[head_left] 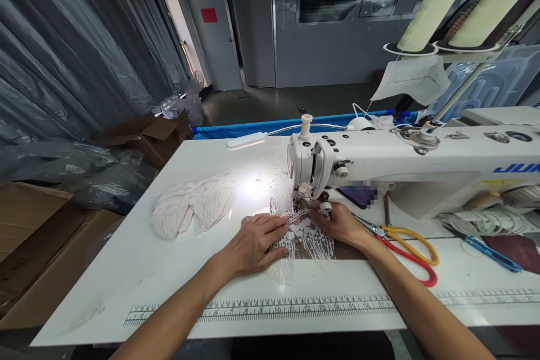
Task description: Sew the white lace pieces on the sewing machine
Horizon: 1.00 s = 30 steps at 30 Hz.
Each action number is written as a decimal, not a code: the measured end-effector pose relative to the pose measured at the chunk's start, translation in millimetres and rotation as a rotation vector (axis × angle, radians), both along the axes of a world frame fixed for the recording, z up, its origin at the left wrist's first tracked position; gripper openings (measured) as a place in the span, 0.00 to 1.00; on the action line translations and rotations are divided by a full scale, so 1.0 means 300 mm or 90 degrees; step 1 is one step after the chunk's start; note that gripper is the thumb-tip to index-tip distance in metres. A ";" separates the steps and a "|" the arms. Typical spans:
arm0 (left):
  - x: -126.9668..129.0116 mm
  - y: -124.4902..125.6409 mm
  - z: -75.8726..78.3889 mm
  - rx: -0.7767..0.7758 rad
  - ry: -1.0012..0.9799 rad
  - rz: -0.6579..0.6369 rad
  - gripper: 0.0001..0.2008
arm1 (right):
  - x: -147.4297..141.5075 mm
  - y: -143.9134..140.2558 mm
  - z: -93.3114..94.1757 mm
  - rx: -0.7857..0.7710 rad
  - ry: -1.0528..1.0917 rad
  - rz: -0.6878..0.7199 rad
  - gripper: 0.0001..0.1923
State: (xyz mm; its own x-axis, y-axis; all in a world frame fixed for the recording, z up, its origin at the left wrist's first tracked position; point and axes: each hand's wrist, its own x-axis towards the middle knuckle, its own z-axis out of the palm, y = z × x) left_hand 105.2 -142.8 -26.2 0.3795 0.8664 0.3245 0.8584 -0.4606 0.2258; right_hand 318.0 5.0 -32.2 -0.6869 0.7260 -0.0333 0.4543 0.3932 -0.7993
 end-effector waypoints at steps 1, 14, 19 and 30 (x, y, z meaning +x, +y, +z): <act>0.001 -0.001 0.000 -0.002 0.002 0.001 0.18 | 0.004 0.003 0.002 -0.011 0.004 0.015 0.17; -0.006 0.002 0.013 0.150 -0.078 0.126 0.13 | 0.017 0.012 0.015 -0.080 0.031 0.060 0.18; 0.008 -0.014 0.035 0.042 -0.244 0.189 0.16 | 0.022 0.000 0.031 -0.127 0.030 0.067 0.19; 0.033 -0.007 0.043 -0.386 -0.705 0.273 0.30 | -0.061 -0.108 0.075 -0.290 0.005 0.080 0.31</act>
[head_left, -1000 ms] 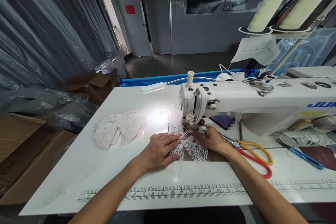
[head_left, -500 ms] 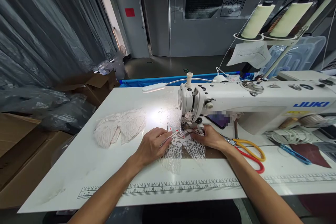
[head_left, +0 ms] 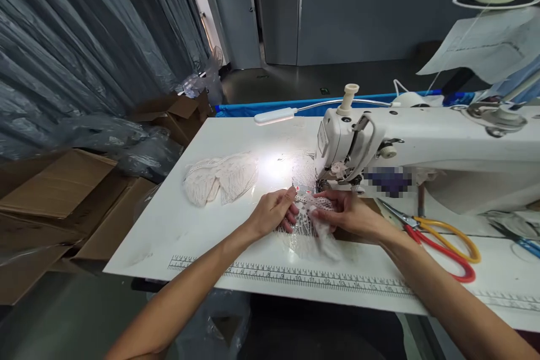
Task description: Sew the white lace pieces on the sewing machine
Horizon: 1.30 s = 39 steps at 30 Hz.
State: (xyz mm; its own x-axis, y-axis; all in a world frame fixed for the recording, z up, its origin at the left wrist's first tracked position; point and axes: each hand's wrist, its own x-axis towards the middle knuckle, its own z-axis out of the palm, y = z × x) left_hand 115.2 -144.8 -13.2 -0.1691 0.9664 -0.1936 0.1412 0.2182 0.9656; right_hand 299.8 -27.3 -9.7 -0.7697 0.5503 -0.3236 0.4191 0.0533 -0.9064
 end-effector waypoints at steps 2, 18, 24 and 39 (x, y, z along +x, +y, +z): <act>-0.007 -0.003 0.004 -0.029 0.009 -0.020 0.31 | -0.017 -0.019 0.012 -0.071 0.056 0.051 0.30; -0.035 -0.005 0.041 -0.109 0.309 0.012 0.33 | 0.043 0.001 -0.110 0.685 0.052 0.172 0.21; -0.034 -0.003 0.035 -0.103 0.342 0.028 0.30 | 0.047 0.012 -0.143 0.720 0.082 0.162 0.20; -0.051 -0.014 0.044 -0.133 0.262 -0.007 0.34 | 0.066 0.008 -0.130 0.668 0.128 0.168 0.16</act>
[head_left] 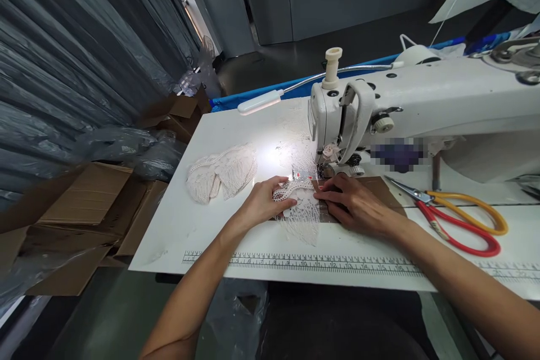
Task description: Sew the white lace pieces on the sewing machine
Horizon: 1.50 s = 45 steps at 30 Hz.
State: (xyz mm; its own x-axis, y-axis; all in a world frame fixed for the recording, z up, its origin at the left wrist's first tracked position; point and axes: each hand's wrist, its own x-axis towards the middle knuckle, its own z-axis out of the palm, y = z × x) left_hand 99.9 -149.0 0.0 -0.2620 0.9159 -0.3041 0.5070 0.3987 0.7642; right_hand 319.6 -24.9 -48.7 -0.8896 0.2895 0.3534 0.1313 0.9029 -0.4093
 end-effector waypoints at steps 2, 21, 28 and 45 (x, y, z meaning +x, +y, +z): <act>-0.004 0.000 -0.007 0.002 0.012 -0.004 0.34 | -0.001 -0.002 0.001 -0.003 -0.003 -0.003 0.16; -0.013 0.005 -0.009 -0.027 -0.097 0.014 0.38 | 0.030 -0.014 0.002 -0.006 -0.066 0.062 0.20; -0.019 -0.003 0.000 0.006 -0.052 0.031 0.32 | 0.032 -0.012 -0.010 0.018 -0.058 0.055 0.21; -0.016 -0.009 -0.001 0.016 0.005 0.016 0.25 | 0.036 -0.019 -0.007 0.023 -0.059 0.048 0.23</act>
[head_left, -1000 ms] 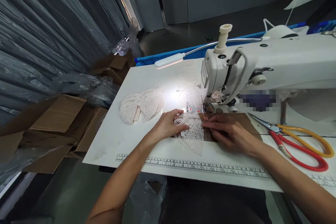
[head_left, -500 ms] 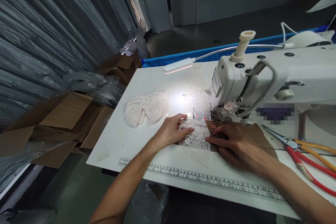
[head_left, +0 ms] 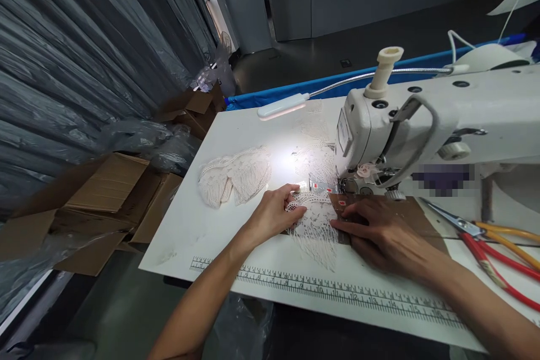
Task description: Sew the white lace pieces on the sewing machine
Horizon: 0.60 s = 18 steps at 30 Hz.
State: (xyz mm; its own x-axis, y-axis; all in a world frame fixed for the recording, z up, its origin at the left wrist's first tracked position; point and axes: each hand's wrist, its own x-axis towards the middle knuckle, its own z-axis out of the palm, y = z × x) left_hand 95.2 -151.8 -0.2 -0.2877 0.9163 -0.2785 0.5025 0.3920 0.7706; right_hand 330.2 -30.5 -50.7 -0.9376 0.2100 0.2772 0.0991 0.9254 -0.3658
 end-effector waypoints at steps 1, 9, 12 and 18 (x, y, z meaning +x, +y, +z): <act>0.000 0.000 0.000 -0.004 0.001 0.002 0.25 | 0.000 -0.002 0.003 -0.001 -0.002 -0.002 0.22; -0.004 0.001 0.004 0.002 -0.005 -0.017 0.25 | -0.007 -0.019 0.034 -0.006 -0.029 -0.016 0.22; -0.005 0.001 0.002 -0.003 -0.001 -0.011 0.25 | -0.010 -0.020 0.037 -0.001 -0.023 -0.020 0.22; -0.005 0.000 -0.005 -0.003 0.008 -0.010 0.26 | -0.007 -0.020 0.046 -0.010 -0.022 -0.014 0.20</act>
